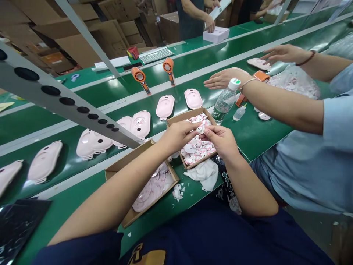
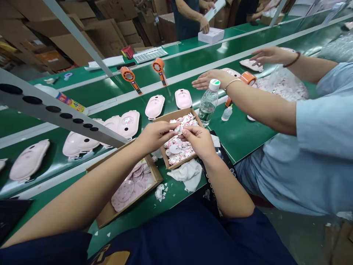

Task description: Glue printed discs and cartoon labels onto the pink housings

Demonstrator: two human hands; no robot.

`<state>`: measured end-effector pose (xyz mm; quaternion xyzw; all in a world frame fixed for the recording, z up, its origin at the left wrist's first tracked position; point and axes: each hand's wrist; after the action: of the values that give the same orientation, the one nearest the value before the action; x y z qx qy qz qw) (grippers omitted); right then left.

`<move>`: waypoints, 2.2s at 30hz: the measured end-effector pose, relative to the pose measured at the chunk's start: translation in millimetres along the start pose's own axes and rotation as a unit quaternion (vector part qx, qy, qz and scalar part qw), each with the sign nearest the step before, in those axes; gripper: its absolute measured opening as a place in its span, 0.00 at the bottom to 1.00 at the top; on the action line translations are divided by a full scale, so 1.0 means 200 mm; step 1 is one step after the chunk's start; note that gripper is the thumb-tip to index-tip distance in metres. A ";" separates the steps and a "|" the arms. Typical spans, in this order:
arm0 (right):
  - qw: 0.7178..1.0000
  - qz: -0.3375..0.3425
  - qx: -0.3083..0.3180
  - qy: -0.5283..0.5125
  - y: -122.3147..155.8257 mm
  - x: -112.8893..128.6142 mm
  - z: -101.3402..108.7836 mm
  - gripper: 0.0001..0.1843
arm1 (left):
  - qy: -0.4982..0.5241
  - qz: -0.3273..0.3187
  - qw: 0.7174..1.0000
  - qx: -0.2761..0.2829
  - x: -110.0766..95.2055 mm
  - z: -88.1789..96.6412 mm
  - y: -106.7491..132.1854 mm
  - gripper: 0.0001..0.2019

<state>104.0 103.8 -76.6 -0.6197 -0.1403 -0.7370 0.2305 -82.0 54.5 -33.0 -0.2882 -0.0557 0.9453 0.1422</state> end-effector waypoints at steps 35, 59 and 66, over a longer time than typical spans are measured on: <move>0.813 -0.023 0.251 0.524 -0.35 -0.03 -0.12 0.10 | -0.213 0.234 0.919 0.236 0.19 0.01 -0.15 0.15; 0.837 0.051 0.260 0.478 -0.50 -0.02 -0.18 0.16 | -0.160 0.250 0.913 0.279 0.28 0.04 -0.12 0.12; 0.920 0.062 0.190 0.337 -0.36 -0.03 -0.02 0.17 | 0.017 0.180 0.971 0.157 0.19 0.11 -0.08 0.25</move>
<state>65.1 164.2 -77.6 -0.2869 -0.1526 -0.8460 0.4228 -120.2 80.8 -32.1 -0.2836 0.1491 0.9472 0.0139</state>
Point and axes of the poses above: each hand's wrist, its own y-axis away from the middle knuckle, its own z-axis out of the back of the hand, x = y × z, and after that the axes turned 3 degrees about x, right-handed
